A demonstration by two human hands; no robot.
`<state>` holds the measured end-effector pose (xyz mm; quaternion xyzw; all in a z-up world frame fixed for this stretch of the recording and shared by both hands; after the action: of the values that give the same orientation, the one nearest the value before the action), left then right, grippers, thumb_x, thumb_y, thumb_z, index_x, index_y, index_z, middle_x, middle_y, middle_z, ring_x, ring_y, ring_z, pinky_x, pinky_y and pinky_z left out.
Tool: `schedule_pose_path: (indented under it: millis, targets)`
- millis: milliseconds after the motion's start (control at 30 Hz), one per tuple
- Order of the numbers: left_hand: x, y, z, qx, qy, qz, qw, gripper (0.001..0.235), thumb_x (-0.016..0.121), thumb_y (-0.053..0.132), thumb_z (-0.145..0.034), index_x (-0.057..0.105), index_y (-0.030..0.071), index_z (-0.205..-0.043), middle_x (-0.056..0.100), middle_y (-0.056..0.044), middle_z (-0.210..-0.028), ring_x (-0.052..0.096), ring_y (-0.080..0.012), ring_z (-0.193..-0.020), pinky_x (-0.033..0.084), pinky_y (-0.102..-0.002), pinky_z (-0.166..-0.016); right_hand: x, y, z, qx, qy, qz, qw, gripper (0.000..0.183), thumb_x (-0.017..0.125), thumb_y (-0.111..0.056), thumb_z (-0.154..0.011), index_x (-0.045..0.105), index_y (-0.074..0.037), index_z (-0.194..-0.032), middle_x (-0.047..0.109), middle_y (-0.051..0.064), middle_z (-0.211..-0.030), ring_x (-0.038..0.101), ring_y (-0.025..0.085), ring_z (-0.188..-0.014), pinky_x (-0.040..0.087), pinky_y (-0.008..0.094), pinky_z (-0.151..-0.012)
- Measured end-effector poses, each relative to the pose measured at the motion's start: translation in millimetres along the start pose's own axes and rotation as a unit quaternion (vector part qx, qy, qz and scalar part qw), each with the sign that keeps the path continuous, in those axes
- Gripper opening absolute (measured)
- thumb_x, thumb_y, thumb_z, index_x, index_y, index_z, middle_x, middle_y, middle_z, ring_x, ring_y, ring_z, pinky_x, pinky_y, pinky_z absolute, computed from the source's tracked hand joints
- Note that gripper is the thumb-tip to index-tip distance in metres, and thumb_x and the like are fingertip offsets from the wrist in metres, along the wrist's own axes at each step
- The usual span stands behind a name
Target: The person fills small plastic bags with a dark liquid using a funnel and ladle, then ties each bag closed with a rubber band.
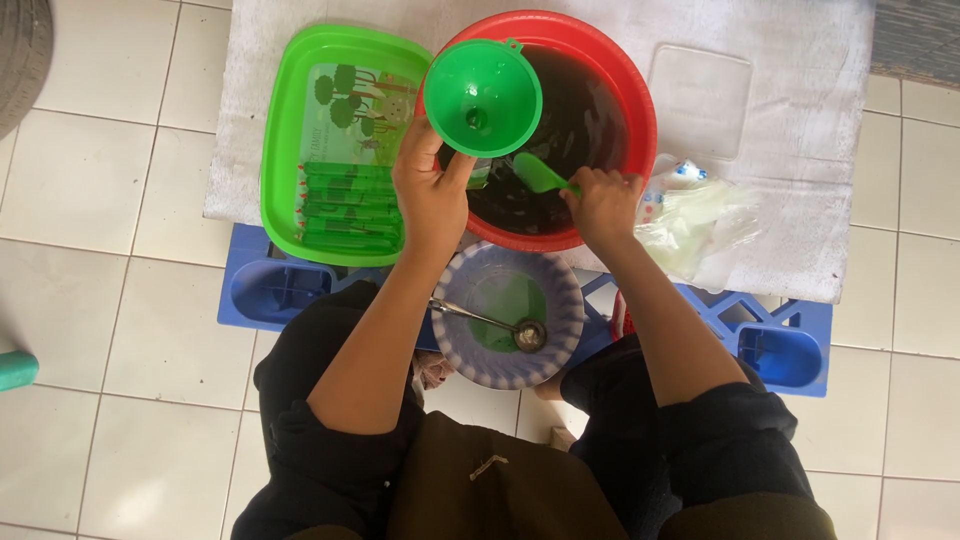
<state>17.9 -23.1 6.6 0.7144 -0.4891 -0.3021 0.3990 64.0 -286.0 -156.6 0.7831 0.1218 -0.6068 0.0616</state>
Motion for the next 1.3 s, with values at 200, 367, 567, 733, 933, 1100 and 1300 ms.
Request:
schedule_pose_path:
  millis: [200, 367, 567, 733, 933, 1100, 1300]
  targets:
    - [-1, 8, -2, -0.015, 0.016, 0.048, 0.999, 0.021, 0.069, 0.023, -0.106, 0.070, 0.019, -0.127, 0.068, -0.003, -0.124, 0.063, -0.0234, -0.123, 0.044, -0.051, -0.111, 15, -20, 13, 0.125, -0.197, -0.220, 0.947, 0.021, 0.069, -0.040, -0.099, 0.072, -0.019, -0.098, 0.076, 0.005, -0.085, 0.072, 0.030, -0.090, 0.033, 0.046, -0.093]
    - [-7, -3, -3, -0.030, 0.027, 0.044, 0.998, 0.025, 0.072, 0.020, -0.103, 0.070, 0.017, -0.128, 0.070, -0.005, -0.125, 0.064, -0.0246, -0.124, 0.045, -0.051, -0.111, 27, -25, 13, 0.203, -0.228, -0.406, 0.861, 0.021, 0.071, -0.042, -0.099, 0.074, -0.021, -0.097, 0.075, 0.000, -0.083, 0.068, 0.021, -0.083, 0.036, 0.039, -0.086]
    - [-18, 3, -8, -0.019, 0.022, 0.035, 0.999, 0.027, 0.070, 0.020, -0.105, 0.069, 0.019, -0.132, 0.071, 0.000, -0.121, 0.066, -0.0207, -0.118, 0.045, -0.051, -0.110, 19, -17, -6, 0.212, -0.170, -0.542, 0.795, 0.022, 0.076, -0.033, -0.098, 0.074, -0.011, -0.097, 0.072, 0.005, -0.079, 0.060, 0.014, -0.073, 0.046, 0.027, -0.072]
    - [-13, 1, -4, -0.021, 0.026, 0.034, 0.999, 0.028, 0.070, 0.019, -0.105, 0.068, 0.020, -0.134, 0.072, -0.002, -0.120, 0.066, -0.0247, -0.118, 0.046, -0.053, -0.108, -29, -2, -31, 0.205, -0.087, -0.561, 0.797, 0.016, 0.076, -0.026, -0.098, 0.074, -0.010, -0.095, 0.071, 0.005, -0.073, 0.061, 0.011, -0.066, 0.048, 0.022, -0.066]
    - [3, 1, 3, -0.067, 0.000, 0.043, 0.997, 0.022, 0.074, 0.016, -0.101, 0.073, 0.016, -0.123, 0.077, -0.004, -0.109, 0.071, -0.0220, -0.107, 0.048, -0.049, -0.104, -110, 17, -50, 0.174, 0.032, -0.552, 0.814, 0.022, 0.078, -0.026, -0.103, 0.073, -0.007, -0.093, 0.070, 0.007, -0.074, 0.058, 0.011, -0.065, 0.049, 0.022, -0.066]
    - [17, -3, 11, -0.108, -0.071, -0.043, 0.991, 0.019, 0.072, 0.023, -0.095, 0.076, 0.018, -0.113, 0.079, 0.001, -0.101, 0.075, -0.0147, -0.099, 0.063, -0.034, -0.079, -192, 5, -46, 0.209, 0.053, -0.498, 0.840, 0.021, 0.074, -0.028, -0.103, 0.070, -0.013, -0.091, 0.071, 0.001, -0.076, 0.062, 0.005, -0.071, 0.051, 0.022, -0.069]
    - [26, 2, 15, -0.128, -0.102, -0.021, 0.986, 0.015, 0.071, 0.012, -0.095, 0.075, 0.014, -0.109, 0.079, 0.001, -0.098, 0.074, -0.0129, -0.098, 0.064, -0.032, -0.083, -249, -2, -27, 0.168, 0.069, -0.443, 0.878, 0.019, 0.073, -0.022, -0.109, 0.071, -0.009, -0.095, 0.072, 0.003, -0.084, 0.064, 0.008, -0.077, 0.050, 0.024, -0.072]
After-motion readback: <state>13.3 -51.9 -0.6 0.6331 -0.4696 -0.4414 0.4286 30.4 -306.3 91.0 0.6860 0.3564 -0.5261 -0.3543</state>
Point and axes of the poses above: each hand's wrist, its own z-axis away from the middle knuckle, its own x-axis out of the palm, y = z × x, the point moved 2 cm from there along -z, towards the middle knuckle
